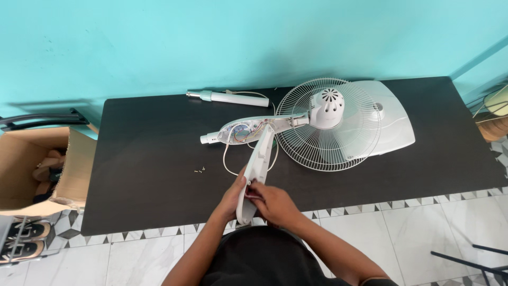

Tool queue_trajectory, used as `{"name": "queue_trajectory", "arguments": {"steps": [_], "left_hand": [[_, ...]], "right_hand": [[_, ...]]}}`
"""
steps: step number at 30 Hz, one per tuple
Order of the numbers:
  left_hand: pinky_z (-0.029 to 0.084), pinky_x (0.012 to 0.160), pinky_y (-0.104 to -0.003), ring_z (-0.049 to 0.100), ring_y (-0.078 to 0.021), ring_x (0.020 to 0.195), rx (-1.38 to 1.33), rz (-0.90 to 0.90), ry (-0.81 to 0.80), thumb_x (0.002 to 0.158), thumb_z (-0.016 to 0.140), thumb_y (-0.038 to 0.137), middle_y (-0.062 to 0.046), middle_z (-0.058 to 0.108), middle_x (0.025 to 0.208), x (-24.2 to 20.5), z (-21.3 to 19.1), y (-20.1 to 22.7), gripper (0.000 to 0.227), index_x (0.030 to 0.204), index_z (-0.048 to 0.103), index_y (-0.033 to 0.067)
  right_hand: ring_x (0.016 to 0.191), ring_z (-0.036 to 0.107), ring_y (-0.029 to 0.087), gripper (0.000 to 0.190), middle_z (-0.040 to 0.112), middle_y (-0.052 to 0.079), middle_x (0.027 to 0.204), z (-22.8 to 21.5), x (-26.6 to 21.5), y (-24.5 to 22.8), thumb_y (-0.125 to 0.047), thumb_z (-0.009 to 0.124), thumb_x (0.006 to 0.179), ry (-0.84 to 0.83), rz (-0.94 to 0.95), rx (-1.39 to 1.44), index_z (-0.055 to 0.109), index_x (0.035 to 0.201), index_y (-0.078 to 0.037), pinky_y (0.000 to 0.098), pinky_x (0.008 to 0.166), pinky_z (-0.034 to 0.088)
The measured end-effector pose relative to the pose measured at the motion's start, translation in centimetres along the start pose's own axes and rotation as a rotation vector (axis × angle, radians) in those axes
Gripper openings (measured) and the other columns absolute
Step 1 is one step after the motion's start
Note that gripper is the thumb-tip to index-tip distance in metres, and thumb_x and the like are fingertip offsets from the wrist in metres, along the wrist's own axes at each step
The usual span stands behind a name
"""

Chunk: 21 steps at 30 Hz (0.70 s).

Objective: The person wipes the exterior of a disassembled white electric fan with a red cloth. They clean the fan's base, neck, and a small cylindrical component, handling each part individually on a dark table.

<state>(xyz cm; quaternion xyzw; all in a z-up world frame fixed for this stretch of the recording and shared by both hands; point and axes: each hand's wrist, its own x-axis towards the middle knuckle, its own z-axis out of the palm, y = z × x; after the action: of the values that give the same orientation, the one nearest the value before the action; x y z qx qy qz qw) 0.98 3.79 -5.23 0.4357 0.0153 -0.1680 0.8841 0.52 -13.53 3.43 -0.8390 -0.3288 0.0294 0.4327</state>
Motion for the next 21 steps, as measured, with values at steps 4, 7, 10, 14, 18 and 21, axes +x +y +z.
{"name": "queue_trajectory", "arguments": {"steps": [4, 7, 10, 14, 18, 21], "left_hand": [[0.054, 0.088, -0.041, 0.061, -0.0257, 0.112, 0.011, 0.004, 0.057, 0.095, 0.049, 0.051, -0.01, 0.057, 0.137, 0.1, -0.5, 0.4, 0.073, 0.16, 0.026, 0.0266], [0.054, 0.097, -0.039, 0.059, -0.0254, 0.12, -0.013, 0.063, 0.016, 0.102, 0.049, 0.05, -0.011, 0.055, 0.142, 0.4, -1.3, -0.4, 0.073, 0.165, 0.026, 0.0218], [0.055, 0.106, -0.036, 0.059, -0.0249, 0.131, -0.105, 0.051, 0.017, 0.108, 0.047, 0.047, -0.012, 0.055, 0.15, 0.7, -1.3, -2.1, 0.071, 0.169, 0.027, 0.0164], [0.06, 0.09, -0.044, 0.064, -0.0341, 0.113, -0.158, 0.006, 0.07, 0.101, 0.042, 0.049, -0.017, 0.057, 0.136, 1.4, -1.3, -1.9, 0.068, 0.162, 0.024, 0.025], [0.058, 0.087, -0.047, 0.064, -0.0297, 0.112, -0.09, 0.065, 0.077, 0.102, 0.045, 0.047, -0.016, 0.054, 0.138, 0.8, -1.3, -1.0, 0.069, 0.163, 0.024, 0.0231], [0.06, 0.09, -0.047, 0.067, -0.0322, 0.111, -0.188, 0.06, 0.057, 0.102, 0.045, 0.049, -0.018, 0.054, 0.138, 1.1, -0.2, -1.0, 0.069, 0.162, 0.023, 0.022]], "right_hand": [[0.079, 0.073, 0.033, 0.031, 0.074, 0.014, 0.099, 0.7, -0.9, -0.9, -0.017, 0.064, 0.093, -0.237, 0.198, 0.139, 0.063, 0.123, -0.006, 0.0406, 0.075, 0.058], [0.072, 0.074, 0.033, 0.029, 0.071, 0.015, 0.095, 0.4, 0.0, 0.3, -0.018, 0.062, 0.094, -0.262, 0.404, 0.287, 0.068, 0.119, -0.005, 0.0405, 0.069, 0.059], [0.085, 0.072, 0.033, 0.022, 0.072, 0.016, 0.099, 0.4, 0.6, 1.6, -0.015, 0.064, 0.095, -0.042, 0.146, 0.228, 0.07, 0.111, -0.002, 0.0405, 0.076, 0.057], [0.089, 0.069, 0.032, 0.016, 0.07, 0.015, 0.096, 1.1, 0.0, 2.0, -0.013, 0.065, 0.094, -0.113, -0.009, 0.222, 0.066, 0.102, 0.0, 0.0401, 0.081, 0.054], [0.083, 0.067, 0.033, 0.015, 0.067, 0.015, 0.093, 0.7, -0.8, 2.3, -0.013, 0.069, 0.09, -0.263, -0.043, 0.215, 0.067, 0.099, 0.0, 0.0407, 0.076, 0.053], [0.084, 0.068, 0.031, 0.012, 0.068, 0.014, 0.093, 0.2, 0.0, 3.0, -0.011, 0.067, 0.092, -0.233, -0.058, 0.232, 0.067, 0.099, -0.001, 0.0398, 0.077, 0.053]]}}
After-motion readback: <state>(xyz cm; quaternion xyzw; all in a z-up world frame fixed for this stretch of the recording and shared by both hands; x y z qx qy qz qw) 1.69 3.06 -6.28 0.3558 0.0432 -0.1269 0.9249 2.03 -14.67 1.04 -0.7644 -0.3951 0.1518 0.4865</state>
